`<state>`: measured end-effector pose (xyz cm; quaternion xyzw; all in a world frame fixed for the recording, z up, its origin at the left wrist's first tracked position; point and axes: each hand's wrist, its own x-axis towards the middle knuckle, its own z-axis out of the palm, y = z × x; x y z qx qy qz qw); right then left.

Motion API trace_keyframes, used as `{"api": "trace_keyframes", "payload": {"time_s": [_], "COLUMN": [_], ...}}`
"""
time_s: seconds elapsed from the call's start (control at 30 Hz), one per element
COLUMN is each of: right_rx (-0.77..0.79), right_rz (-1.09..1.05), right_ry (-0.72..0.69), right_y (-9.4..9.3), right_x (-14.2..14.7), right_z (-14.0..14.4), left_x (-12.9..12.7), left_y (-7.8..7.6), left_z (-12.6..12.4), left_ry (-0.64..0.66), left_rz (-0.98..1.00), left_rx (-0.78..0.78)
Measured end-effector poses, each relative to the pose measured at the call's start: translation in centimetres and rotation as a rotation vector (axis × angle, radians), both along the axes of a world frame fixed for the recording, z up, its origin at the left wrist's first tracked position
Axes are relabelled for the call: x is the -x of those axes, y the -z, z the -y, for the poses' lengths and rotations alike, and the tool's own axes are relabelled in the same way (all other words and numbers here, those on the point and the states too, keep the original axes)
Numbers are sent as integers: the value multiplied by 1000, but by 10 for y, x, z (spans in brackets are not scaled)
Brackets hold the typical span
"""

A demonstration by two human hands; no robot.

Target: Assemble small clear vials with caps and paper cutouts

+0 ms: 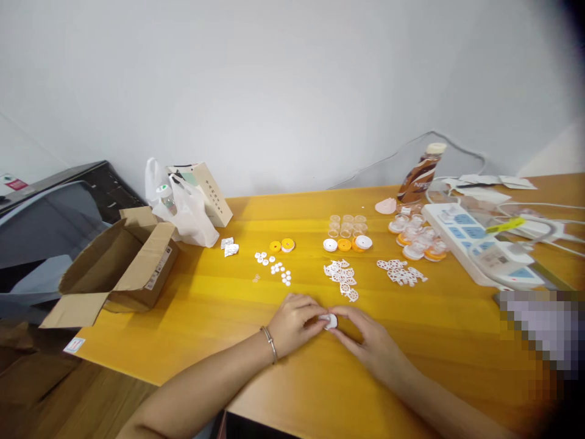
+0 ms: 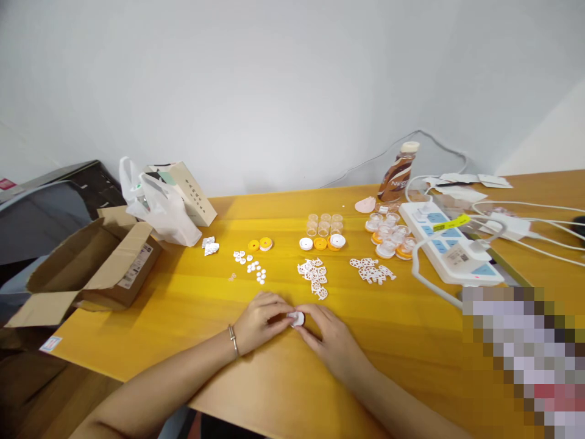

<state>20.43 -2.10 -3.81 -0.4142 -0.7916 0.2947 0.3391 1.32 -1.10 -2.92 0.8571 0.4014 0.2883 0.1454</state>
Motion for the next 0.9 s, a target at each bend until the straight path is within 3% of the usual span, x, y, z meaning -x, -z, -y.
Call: {"api": "trace_keyframes", "payload": {"time_s": [0.3,0.9], "right_rx": [-85,-248], "right_rz": [16,67], "right_ry": [-19,-64], "right_y": [1,10], "right_x": [-2,-3], "right_z": [-1,-3], "left_x": [9,8], "left_y": [-5,-6], "left_z": [7,10], "left_ry": [87,68], "left_rz": [-102,-223], "left_rx": [-46,-154]}}
